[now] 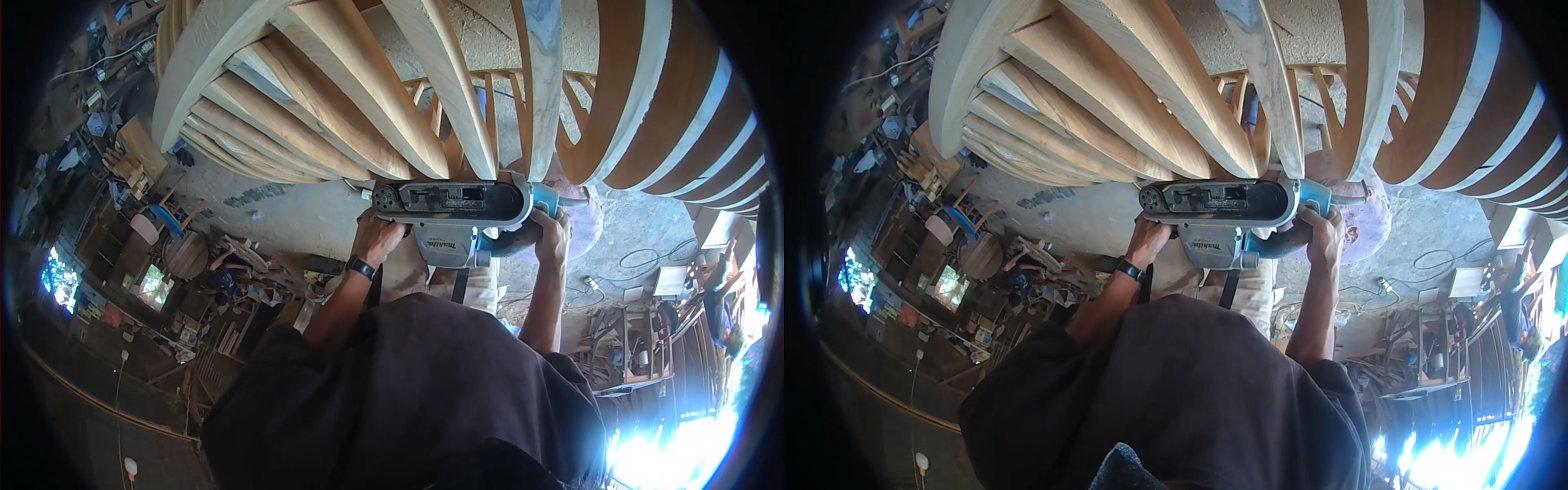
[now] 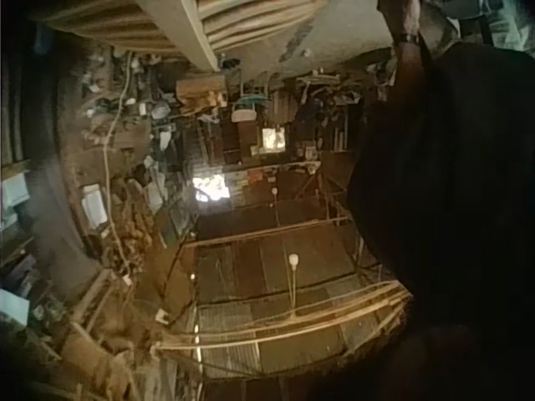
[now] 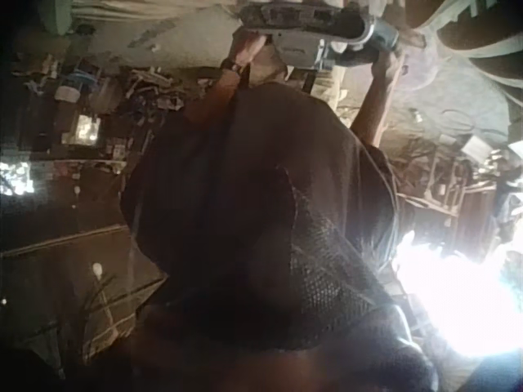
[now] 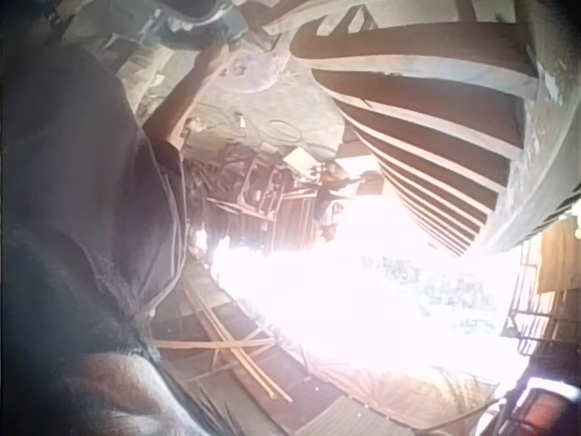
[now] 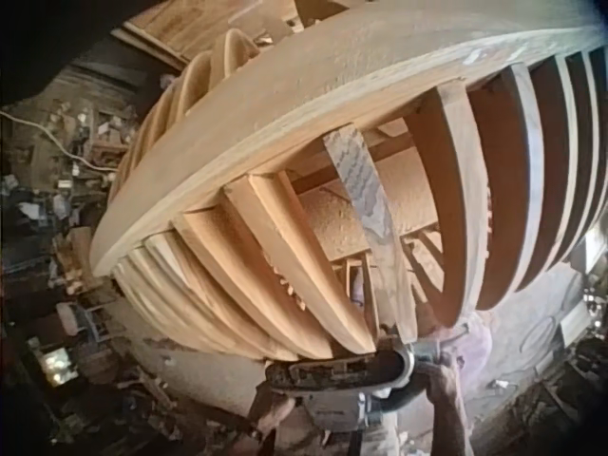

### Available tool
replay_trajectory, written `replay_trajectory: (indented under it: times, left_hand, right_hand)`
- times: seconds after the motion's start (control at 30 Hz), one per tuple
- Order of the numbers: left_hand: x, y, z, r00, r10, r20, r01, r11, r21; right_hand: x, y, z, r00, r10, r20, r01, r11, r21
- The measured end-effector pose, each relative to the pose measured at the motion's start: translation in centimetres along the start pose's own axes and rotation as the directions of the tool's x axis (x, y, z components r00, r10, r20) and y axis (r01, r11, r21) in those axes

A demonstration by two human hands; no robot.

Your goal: The person uses a belt sander to smooth the inner and outer slats of a curved wooden structure, moving the sander along each rib while holding it by hand.

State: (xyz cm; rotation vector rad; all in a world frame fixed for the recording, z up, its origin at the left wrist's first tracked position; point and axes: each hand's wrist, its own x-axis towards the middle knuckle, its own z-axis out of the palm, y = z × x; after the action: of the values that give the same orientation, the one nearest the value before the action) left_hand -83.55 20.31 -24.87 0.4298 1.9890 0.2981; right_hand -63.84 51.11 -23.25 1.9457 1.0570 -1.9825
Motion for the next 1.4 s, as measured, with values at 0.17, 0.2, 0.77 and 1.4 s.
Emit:
replay_trajectory:
  times: [0.17, 0.2, 0.77, 1.4]
  left_hand:
    - [-0.9, 3.0, -2.1, 0.972, -0.232, 0.05, 0.223, 0.821, -0.526]
    - [-1.1, 4.0, -3.1, 0.968, -0.245, 0.056, 0.231, 0.775, -0.589]
    - [-3.0, 10.9, -11.9, 0.912, -0.297, 0.283, 0.385, 0.859, -0.339]
    - [-1.6, 6.2, -6.1, 0.925, -0.217, 0.313, 0.371, 0.695, -0.616]
  right_hand:
    - [-1.8, -0.7, 0.5, 0.999, 0.046, 0.029, -0.05, 0.984, 0.169]
    - [-2.6, -1.9, 0.9, 0.998, 0.037, 0.05, -0.045, 0.984, 0.172]
    - [-8.3, -7.4, 1.0, 0.995, -0.052, 0.081, 0.003, 0.858, 0.514]
    - [-1.8, -0.3, 2.1, 0.996, 0.094, 0.01, -0.091, 0.936, 0.34]
